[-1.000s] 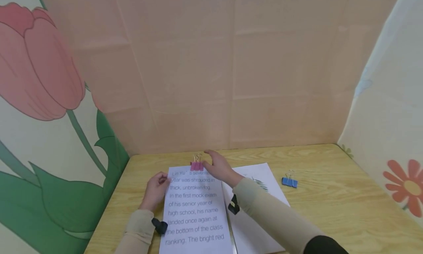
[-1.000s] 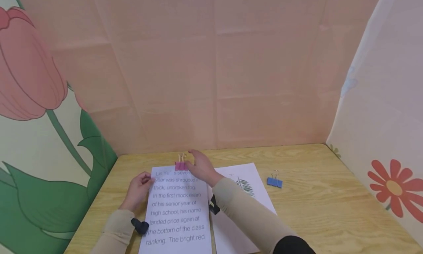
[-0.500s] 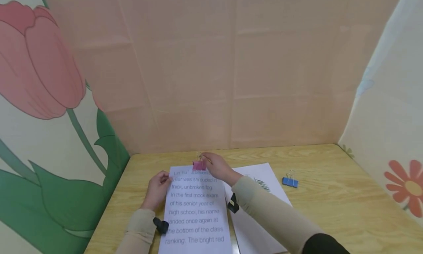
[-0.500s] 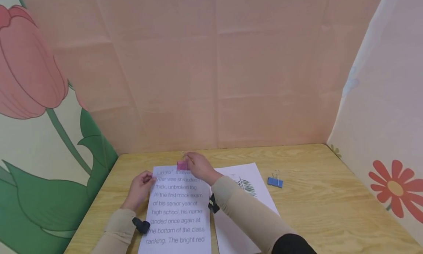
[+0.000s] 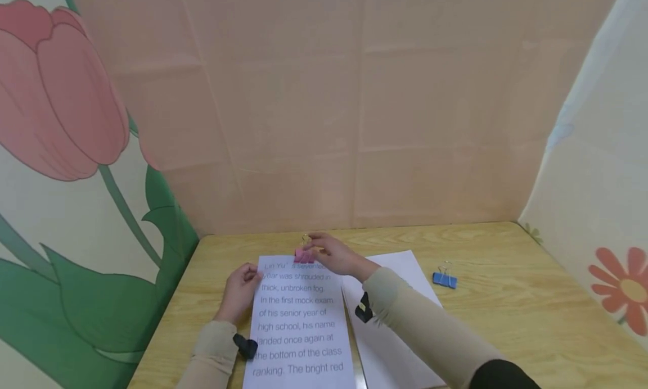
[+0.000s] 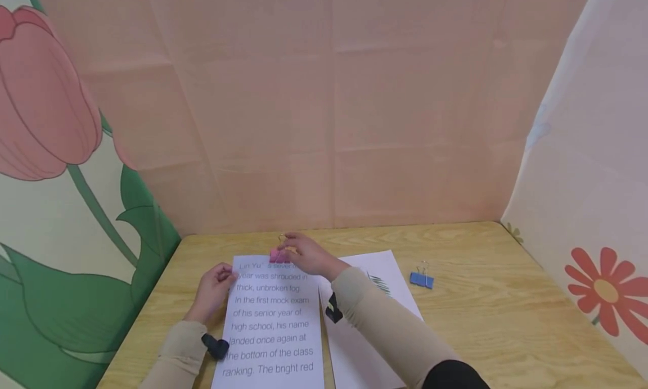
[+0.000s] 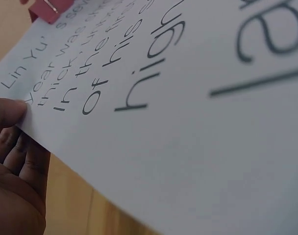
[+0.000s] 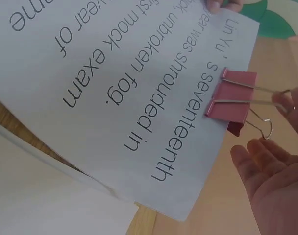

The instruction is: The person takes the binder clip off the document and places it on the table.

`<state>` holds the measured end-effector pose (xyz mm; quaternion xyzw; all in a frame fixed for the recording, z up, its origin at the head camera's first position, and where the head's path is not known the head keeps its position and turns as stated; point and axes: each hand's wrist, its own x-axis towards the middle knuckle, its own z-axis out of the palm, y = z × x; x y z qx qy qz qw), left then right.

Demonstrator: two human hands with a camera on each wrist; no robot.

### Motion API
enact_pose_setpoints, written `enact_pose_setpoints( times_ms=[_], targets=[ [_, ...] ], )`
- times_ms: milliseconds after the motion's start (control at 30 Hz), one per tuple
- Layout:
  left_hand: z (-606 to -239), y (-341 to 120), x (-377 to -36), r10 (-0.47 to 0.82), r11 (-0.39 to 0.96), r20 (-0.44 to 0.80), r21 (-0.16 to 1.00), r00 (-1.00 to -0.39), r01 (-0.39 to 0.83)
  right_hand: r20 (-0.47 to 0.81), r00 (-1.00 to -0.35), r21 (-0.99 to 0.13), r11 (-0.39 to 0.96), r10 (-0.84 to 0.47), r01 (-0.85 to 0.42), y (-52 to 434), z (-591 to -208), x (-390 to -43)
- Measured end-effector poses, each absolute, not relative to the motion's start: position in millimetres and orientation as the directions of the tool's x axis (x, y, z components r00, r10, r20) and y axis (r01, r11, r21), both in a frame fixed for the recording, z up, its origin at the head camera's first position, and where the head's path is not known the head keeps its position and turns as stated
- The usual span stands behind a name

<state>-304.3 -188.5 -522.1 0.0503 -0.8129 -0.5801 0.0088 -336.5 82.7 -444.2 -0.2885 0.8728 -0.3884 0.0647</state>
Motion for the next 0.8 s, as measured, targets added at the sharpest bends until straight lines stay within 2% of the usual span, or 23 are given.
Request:
enact_pose_setpoints(
  times_ms=[200, 433, 800],
  targets=[
    [-525.2, -189.1, -305.2, -0.095, 0.311, -0.044, 0.948, -0.995, -0.072, 0.076, -0.835, -0.784, 0.485, -0.546, -0.388, 86.1, -441.4, -337.5],
    [-524.4, -188.6, -304.8, -0.084, 0.315, -0.035, 0.947, -0.996, -0.060, -0.003, -0.868, -0.811, 0.509, -0.497, -0.289, 88.1, -439.6, -337.3],
    [-523.9, -189.0, -304.6, -0.088, 0.311, -0.040, 0.948, -0.995, -0.065, -0.007, -0.865, -0.817, 0.501, -0.501, -0.284, 88.8, -440.6, -338.0]
  ],
)
